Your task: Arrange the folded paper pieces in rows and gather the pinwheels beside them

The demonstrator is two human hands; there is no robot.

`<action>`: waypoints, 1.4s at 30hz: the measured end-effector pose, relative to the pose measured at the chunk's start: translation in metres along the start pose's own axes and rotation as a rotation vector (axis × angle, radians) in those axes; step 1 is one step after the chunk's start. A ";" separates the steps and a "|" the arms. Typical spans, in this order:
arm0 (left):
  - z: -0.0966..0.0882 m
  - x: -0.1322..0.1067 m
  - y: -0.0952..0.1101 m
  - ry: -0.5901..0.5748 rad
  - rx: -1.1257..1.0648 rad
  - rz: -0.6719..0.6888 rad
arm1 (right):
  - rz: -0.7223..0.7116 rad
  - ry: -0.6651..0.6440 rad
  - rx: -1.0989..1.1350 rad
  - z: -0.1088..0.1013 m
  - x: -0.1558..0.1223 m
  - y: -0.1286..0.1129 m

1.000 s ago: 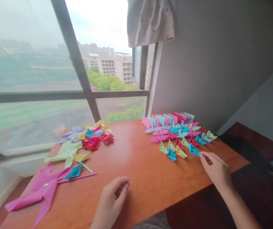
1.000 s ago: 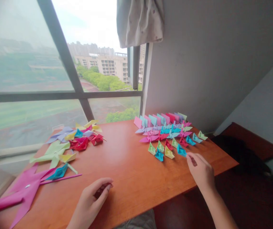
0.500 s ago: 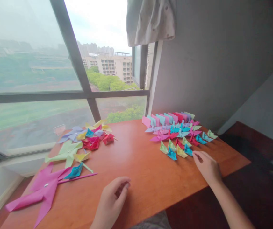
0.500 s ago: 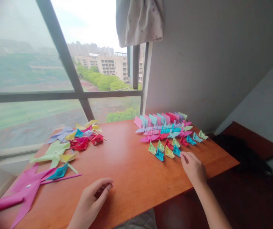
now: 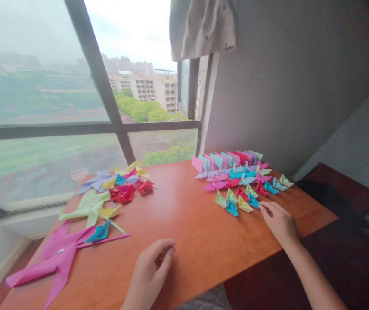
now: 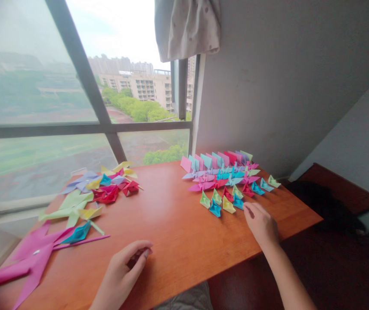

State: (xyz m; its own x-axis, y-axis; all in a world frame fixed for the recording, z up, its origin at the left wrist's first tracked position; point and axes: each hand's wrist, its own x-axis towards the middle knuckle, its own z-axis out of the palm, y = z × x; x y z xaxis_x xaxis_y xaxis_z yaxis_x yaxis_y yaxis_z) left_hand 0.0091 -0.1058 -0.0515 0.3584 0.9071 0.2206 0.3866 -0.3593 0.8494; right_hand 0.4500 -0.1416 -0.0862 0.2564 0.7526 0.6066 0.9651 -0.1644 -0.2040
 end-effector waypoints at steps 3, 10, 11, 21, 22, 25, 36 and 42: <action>0.000 0.000 0.000 -0.008 -0.002 -0.003 | -0.006 -0.004 0.011 -0.002 0.000 0.000; 0.000 0.000 0.003 -0.021 0.014 -0.001 | 0.001 0.050 -0.001 -0.017 0.002 -0.015; 0.000 0.000 0.004 -0.023 0.022 -0.001 | -0.005 0.064 0.006 -0.020 0.003 -0.021; -0.021 0.006 0.007 0.026 0.203 0.036 | -0.236 -0.108 0.462 -0.014 -0.015 -0.138; -0.030 0.007 0.003 0.069 0.275 0.040 | -0.249 -0.139 0.504 -0.011 -0.019 -0.148; -0.067 0.007 -0.009 0.270 0.558 0.049 | -0.255 -0.197 0.580 -0.003 -0.028 -0.170; -0.152 -0.011 -0.022 0.362 1.040 -0.257 | -0.281 -0.279 0.561 0.004 -0.038 -0.176; -0.152 -0.012 -0.035 0.328 1.012 -0.231 | -0.274 -0.272 0.570 0.003 -0.037 -0.177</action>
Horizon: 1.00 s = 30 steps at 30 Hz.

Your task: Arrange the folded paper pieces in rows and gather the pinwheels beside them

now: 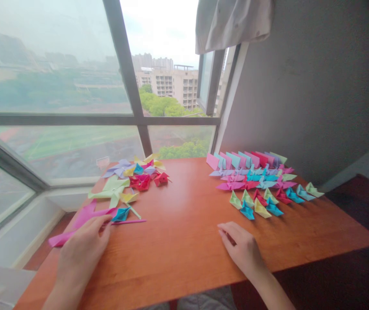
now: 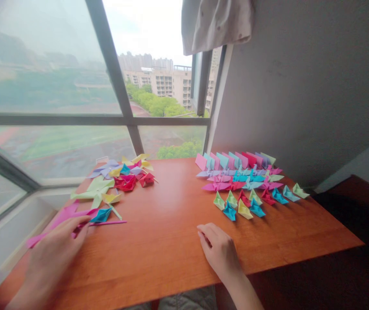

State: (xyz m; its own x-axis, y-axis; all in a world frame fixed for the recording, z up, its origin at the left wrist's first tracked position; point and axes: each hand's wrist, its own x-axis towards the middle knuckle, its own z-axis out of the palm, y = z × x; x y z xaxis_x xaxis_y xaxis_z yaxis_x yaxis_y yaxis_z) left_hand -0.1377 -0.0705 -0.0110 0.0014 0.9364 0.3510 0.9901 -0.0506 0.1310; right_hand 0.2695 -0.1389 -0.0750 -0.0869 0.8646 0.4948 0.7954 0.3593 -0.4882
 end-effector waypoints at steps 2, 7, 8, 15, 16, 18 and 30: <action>0.003 0.000 0.000 0.057 -0.045 0.015 | -0.001 0.010 0.005 0.000 0.000 0.000; 0.006 0.000 0.015 0.156 -0.267 0.061 | 0.006 0.017 0.015 0.001 0.000 0.001; 0.007 -0.001 0.022 0.146 -0.317 0.080 | 0.011 0.015 0.018 0.001 0.000 0.001; 0.020 -0.020 0.094 -0.061 -0.624 0.334 | 0.052 0.003 0.075 -0.002 0.002 -0.005; 0.022 -0.024 0.104 -0.090 -0.651 0.366 | 0.062 0.000 0.092 -0.002 0.003 -0.008; 0.024 -0.030 0.121 -0.140 -0.699 0.417 | 0.082 -0.015 0.143 -0.002 0.002 -0.014; 0.036 -0.050 0.146 -0.287 -0.817 0.450 | 0.136 -0.144 0.297 0.007 0.005 -0.040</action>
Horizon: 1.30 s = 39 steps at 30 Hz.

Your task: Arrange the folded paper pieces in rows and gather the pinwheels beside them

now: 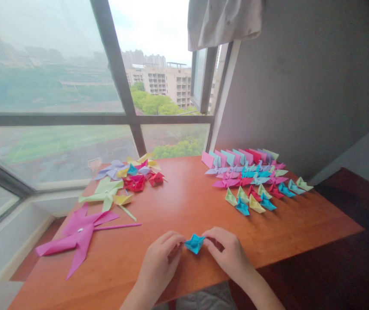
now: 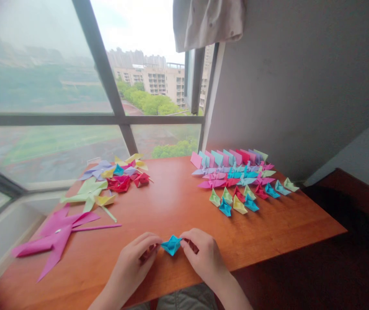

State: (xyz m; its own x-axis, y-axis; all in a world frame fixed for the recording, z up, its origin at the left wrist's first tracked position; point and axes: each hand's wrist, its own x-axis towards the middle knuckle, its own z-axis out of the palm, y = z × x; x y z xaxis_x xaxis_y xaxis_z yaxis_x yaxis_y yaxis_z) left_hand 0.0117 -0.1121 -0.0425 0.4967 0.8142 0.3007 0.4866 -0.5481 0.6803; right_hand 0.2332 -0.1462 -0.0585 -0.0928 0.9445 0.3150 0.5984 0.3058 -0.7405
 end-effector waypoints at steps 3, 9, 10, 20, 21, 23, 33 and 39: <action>0.000 0.000 -0.001 0.013 -0.017 0.003 | -0.002 -0.005 -0.030 0.000 0.000 -0.003; 0.002 -0.002 -0.004 0.026 -0.029 -0.022 | -0.085 0.018 -0.097 -0.014 0.003 -0.010; 0.002 -0.002 -0.005 0.031 -0.030 -0.031 | -0.089 0.049 -0.093 -0.020 0.003 -0.010; 0.002 -0.004 -0.008 0.023 -0.042 -0.034 | 0.278 0.729 -0.418 -0.151 -0.012 0.072; 0.002 -0.004 -0.008 0.022 -0.039 -0.029 | 0.330 0.768 -0.453 -0.163 -0.016 0.086; 0.002 -0.004 -0.009 0.019 -0.032 -0.019 | 0.412 0.806 -0.525 -0.180 -0.023 0.110; 0.002 -0.003 -0.009 0.022 -0.015 -0.016 | 0.485 0.714 -0.728 -0.179 -0.040 0.166; 0.002 -0.002 -0.009 0.031 -0.009 -0.005 | 0.493 0.609 -0.709 -0.180 -0.039 0.172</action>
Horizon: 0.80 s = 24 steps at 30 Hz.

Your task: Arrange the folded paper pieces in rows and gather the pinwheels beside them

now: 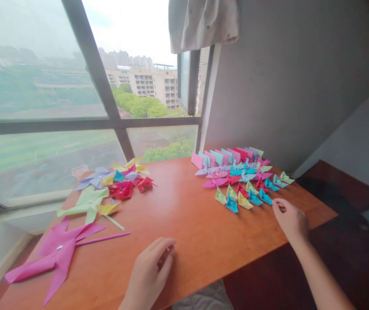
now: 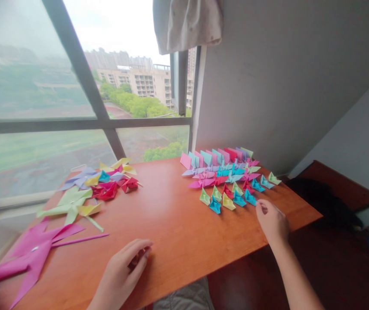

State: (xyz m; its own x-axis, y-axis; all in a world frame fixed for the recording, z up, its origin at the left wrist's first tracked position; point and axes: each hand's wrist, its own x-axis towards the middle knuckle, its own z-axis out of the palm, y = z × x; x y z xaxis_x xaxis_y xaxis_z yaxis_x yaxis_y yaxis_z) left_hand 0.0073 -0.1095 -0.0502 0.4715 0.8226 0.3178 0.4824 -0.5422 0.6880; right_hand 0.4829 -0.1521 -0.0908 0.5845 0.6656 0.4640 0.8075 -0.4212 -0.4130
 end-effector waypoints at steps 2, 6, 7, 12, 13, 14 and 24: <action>0.000 0.000 0.000 0.000 0.005 0.003 | -0.001 -0.024 0.010 0.000 0.001 0.000; 0.000 0.000 0.001 -0.005 0.014 -0.001 | -0.008 -0.026 0.018 0.000 0.003 -0.003; -0.001 0.000 0.001 -0.006 0.016 -0.003 | -0.011 -0.025 0.017 0.000 0.004 -0.004; -0.002 0.000 0.003 -0.010 0.019 -0.013 | -0.055 -0.012 0.031 0.002 0.004 -0.009; -0.002 0.000 0.003 -0.009 0.017 -0.010 | -0.062 -0.005 0.037 0.002 0.004 -0.009; -0.002 0.000 0.003 -0.007 0.016 -0.007 | -0.067 0.001 0.041 0.002 0.004 -0.010; -0.001 -0.001 0.000 -0.009 0.011 0.001 | -0.059 0.055 0.002 -0.009 0.002 -0.024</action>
State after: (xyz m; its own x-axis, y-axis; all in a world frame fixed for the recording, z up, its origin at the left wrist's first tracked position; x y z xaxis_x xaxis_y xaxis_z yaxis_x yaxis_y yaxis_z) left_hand 0.0064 -0.1099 -0.0496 0.4789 0.8205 0.3122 0.4901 -0.5449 0.6804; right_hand 0.4651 -0.1464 -0.0725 0.5391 0.6543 0.5304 0.8408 -0.3806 -0.3851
